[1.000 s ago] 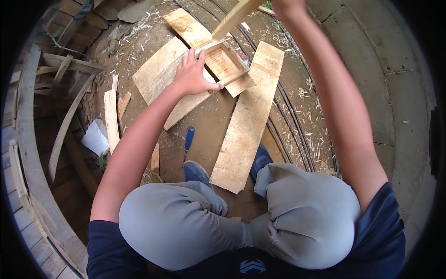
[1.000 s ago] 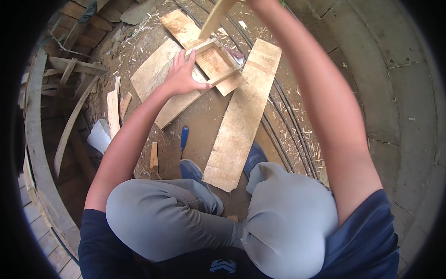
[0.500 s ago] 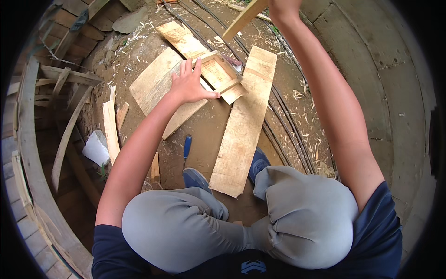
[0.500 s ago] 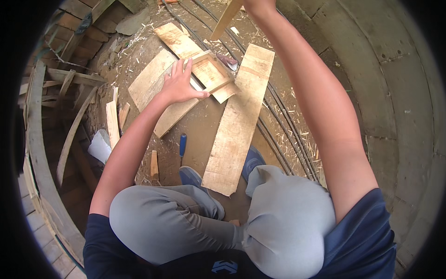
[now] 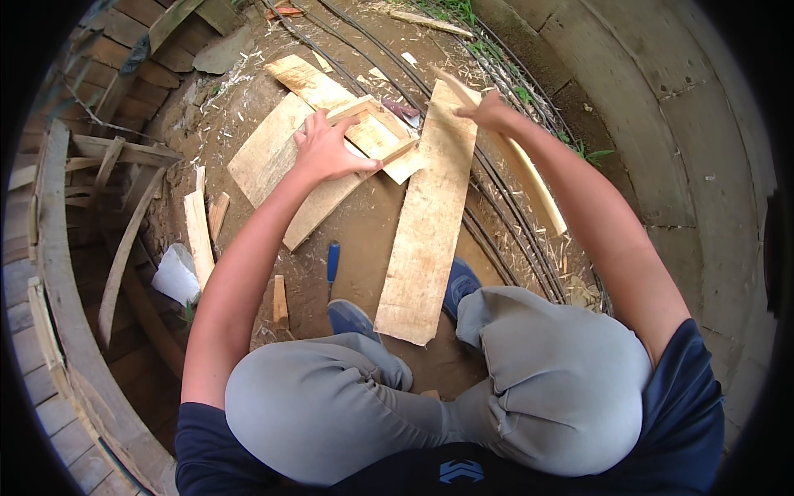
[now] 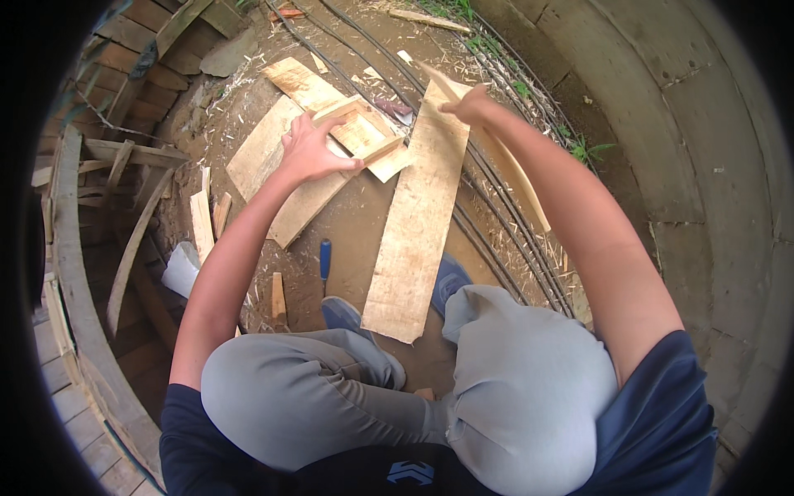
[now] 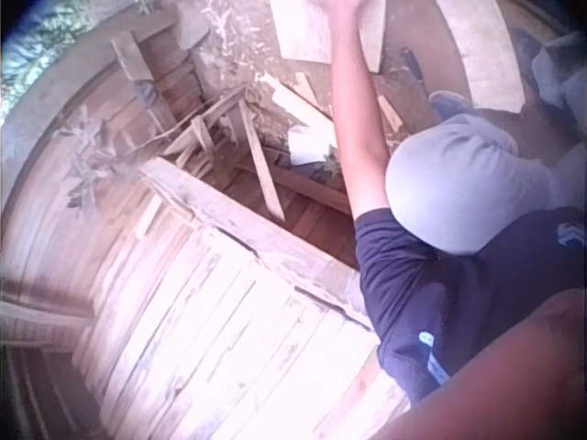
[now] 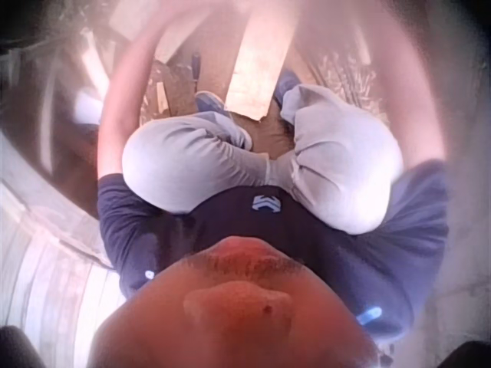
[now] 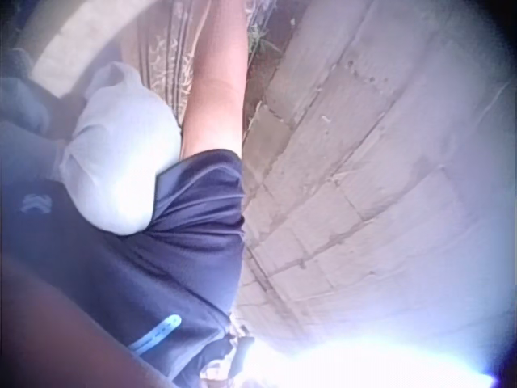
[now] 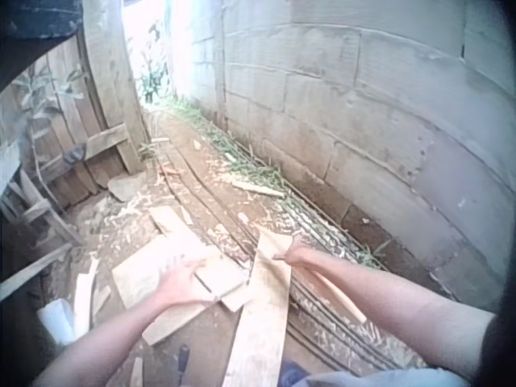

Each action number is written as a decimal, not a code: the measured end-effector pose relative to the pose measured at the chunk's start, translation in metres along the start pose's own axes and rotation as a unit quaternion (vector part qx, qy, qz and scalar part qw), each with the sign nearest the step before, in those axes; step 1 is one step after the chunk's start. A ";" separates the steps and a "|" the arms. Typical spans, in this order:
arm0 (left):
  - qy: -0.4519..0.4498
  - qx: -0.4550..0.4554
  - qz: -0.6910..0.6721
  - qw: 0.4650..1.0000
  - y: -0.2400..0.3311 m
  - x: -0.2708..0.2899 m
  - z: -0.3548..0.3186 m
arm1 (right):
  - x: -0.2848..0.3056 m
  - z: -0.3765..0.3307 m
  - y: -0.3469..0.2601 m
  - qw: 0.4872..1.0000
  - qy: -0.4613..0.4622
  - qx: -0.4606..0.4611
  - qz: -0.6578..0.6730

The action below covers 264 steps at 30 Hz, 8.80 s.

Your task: The person sits on the ground and assembles a small wooden frame by hand, fitting rectangular pieces together. They briefly stand to retrieve a plastic bag and a utility knife, then return to the ground to continue assembling and adjusting the frame components.

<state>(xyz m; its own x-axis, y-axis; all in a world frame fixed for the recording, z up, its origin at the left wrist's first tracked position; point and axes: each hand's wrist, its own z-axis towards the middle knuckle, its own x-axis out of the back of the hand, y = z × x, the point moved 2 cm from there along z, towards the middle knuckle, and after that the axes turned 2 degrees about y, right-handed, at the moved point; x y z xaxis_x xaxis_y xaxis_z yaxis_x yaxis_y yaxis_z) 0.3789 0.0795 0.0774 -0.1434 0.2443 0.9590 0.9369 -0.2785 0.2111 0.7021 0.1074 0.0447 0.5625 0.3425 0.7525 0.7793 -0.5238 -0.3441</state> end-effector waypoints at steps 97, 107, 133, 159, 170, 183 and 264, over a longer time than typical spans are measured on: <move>0.145 0.123 -0.070 0.979 -0.029 -0.040 -0.149 | -0.107 -0.134 -0.063 0.882 -0.019 0.419 -0.215; 0.164 0.100 -0.089 0.977 -0.038 -0.049 -0.155 | -0.117 -0.126 -0.074 0.867 0.015 0.441 -0.233; 0.204 0.102 -0.038 0.973 -0.033 -0.029 -0.145 | -0.121 -0.095 -0.082 0.886 -0.179 0.403 -0.146; 0.218 0.097 -0.065 0.969 -0.022 -0.053 -0.158 | -0.118 -0.127 -0.077 0.896 -0.047 0.388 -0.212; 0.228 0.104 -0.029 0.968 -0.019 -0.039 -0.152 | -0.107 -0.115 -0.087 0.891 -0.121 0.400 -0.175; 0.207 0.133 -0.069 0.967 -0.017 -0.045 -0.154 | -0.120 -0.085 -0.082 0.842 -0.514 0.103 0.123; 0.085 -0.007 -0.198 0.976 -0.129 0.000 -0.195 | -0.141 -0.118 -0.093 0.925 -0.134 0.329 -0.136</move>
<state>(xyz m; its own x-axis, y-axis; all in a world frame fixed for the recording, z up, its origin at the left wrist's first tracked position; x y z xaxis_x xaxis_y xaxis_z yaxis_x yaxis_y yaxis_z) 0.1965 -0.0655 0.0867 -0.5459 0.1776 0.8188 0.7931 -0.2058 0.5733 0.5176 0.0155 0.0366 0.3001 0.6195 0.7254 0.8516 0.1685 -0.4963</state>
